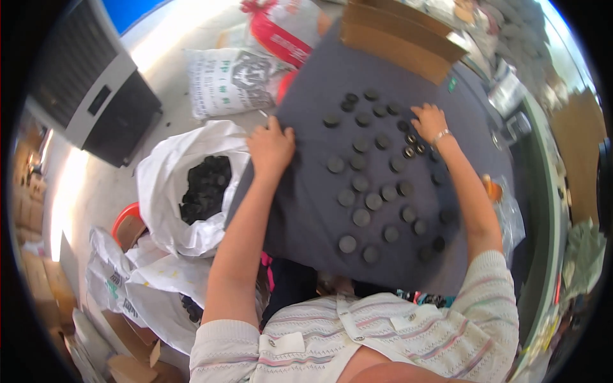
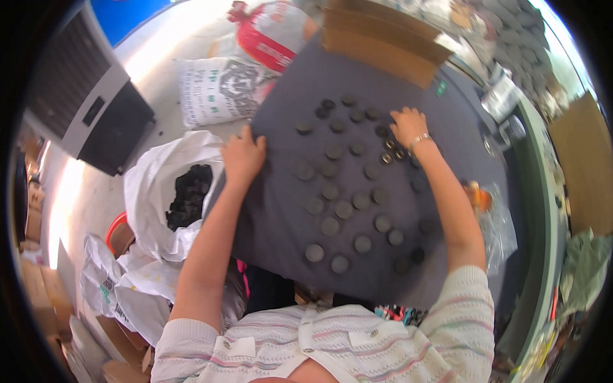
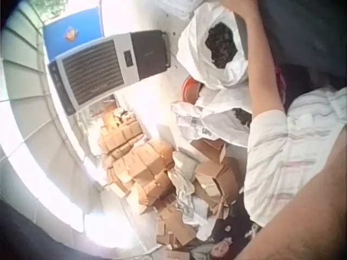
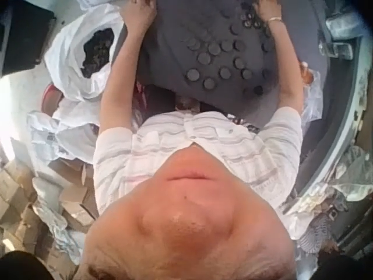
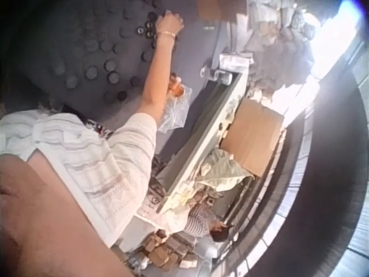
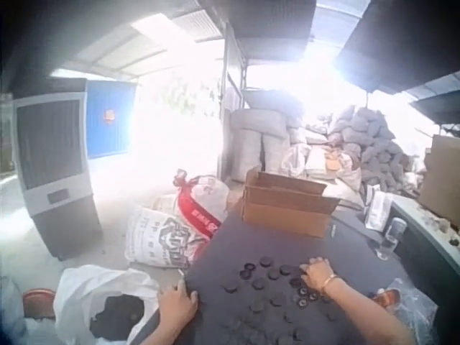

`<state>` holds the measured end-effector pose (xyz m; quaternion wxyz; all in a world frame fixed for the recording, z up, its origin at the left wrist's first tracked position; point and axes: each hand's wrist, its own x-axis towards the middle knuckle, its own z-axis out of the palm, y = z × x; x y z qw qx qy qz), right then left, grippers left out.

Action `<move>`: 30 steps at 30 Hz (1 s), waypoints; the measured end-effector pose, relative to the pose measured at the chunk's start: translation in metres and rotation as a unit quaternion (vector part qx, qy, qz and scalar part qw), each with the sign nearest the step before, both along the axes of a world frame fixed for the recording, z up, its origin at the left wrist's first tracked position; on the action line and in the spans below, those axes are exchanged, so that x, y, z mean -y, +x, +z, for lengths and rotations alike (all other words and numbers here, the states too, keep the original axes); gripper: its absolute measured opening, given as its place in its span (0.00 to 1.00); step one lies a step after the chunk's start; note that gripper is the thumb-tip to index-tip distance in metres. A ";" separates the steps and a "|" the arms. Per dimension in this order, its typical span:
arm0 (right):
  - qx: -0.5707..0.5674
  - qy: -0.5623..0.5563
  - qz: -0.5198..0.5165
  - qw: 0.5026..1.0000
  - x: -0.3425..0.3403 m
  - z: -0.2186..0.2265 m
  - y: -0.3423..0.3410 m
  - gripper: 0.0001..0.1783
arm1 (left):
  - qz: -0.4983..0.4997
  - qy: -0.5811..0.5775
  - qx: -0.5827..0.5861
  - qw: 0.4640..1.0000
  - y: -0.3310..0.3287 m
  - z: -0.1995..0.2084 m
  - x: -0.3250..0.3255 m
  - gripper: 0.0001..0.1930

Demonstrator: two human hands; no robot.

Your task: The person assembles small plastic components by hand at a workstation table, using a rubber mallet to tap them together.

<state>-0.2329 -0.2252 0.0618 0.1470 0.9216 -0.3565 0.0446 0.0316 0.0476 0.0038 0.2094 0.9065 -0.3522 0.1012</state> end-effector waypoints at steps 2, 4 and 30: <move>0.032 0.002 0.059 0.998 -0.022 0.005 0.017 0.16 | 0.017 -0.004 -0.002 1.000 -0.002 0.004 -0.005 0.24; 0.057 0.006 0.111 0.992 -0.036 0.018 0.038 0.16 | -0.001 -0.017 -0.008 1.000 -0.003 0.006 -0.007 0.24; 0.067 0.234 0.000 0.970 -0.015 0.024 0.016 0.19 | -0.011 0.019 -0.008 1.000 -0.001 0.005 -0.004 0.25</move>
